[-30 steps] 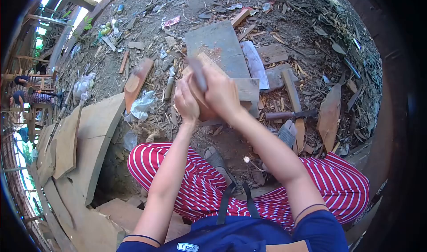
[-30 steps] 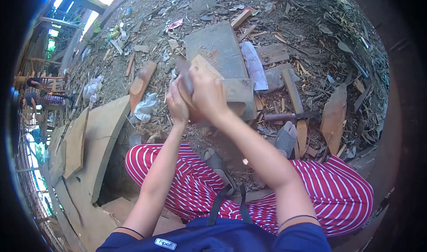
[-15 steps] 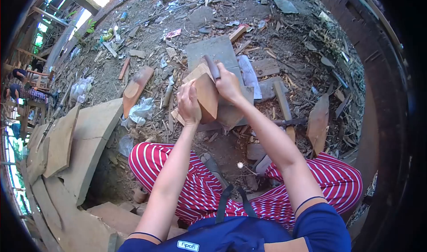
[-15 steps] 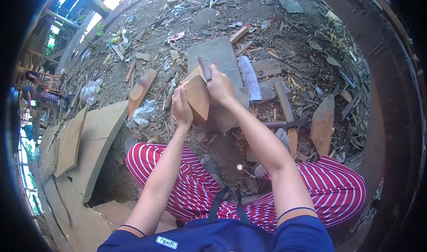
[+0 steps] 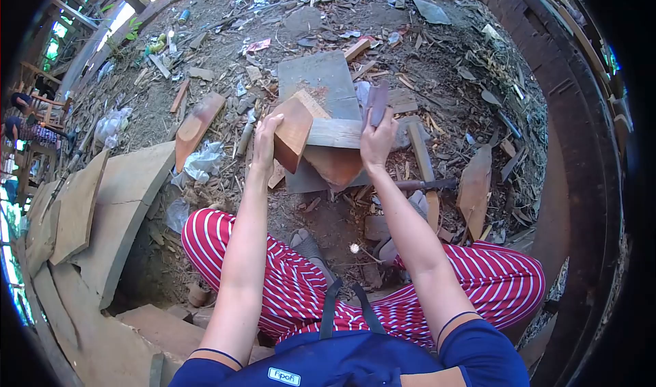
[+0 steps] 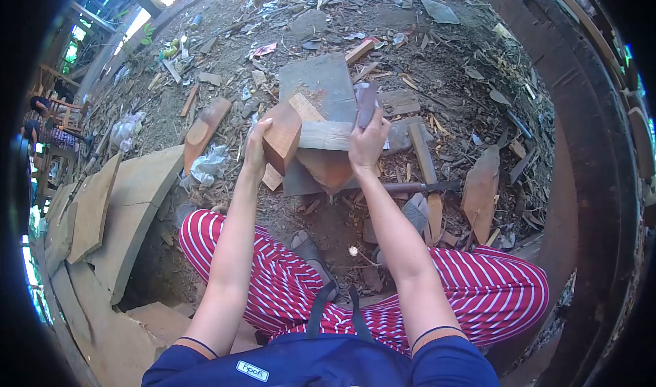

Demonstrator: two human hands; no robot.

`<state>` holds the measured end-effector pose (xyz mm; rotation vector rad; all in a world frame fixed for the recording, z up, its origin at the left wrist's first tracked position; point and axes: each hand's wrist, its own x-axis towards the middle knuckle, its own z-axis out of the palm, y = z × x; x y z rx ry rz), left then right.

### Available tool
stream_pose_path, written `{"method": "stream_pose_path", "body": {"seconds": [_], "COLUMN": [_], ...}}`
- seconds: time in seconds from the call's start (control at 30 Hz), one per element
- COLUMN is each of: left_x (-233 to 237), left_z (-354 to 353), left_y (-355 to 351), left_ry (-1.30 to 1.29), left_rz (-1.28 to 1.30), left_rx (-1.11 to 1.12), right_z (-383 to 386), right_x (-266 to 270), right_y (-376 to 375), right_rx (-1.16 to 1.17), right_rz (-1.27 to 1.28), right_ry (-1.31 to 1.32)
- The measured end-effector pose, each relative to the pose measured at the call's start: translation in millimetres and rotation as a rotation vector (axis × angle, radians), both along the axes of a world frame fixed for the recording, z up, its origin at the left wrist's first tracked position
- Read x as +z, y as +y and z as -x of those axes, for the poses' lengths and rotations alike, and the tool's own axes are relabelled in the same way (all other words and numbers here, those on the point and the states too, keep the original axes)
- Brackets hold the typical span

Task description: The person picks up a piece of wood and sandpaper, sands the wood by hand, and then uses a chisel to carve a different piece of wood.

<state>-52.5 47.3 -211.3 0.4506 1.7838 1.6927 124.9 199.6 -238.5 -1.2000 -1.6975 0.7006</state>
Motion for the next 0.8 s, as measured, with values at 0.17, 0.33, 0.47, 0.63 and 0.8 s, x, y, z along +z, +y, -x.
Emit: {"method": "stream_pose_path", "body": {"seconds": [0.17,0.33,0.47,0.63,0.8], "left_x": [10,20,-15,18,67], "left_z": [-7,-1,10,-11,-52], "left_y": [-4,-14,-13,-1,57], "left_ry": [-0.036,-0.331,-0.192,-0.147,0.403], "left_rz": [-0.013,-0.055,-0.103,-0.063,-0.06], "left_rx": [0.051,-0.038,0.131,0.068,-0.029], "right_z": [-12,-26,-22,-30,-69], "right_x": [14,11,9,23,26], "right_y": [0,-69,-69,-49,-15], "right_rx": [0.122,0.076,0.043,0.056,-0.075], "right_rz": [0.27,0.289,0.223,0.165,0.11], "right_ry": [0.216,0.306,0.119,0.137,0.291]}}
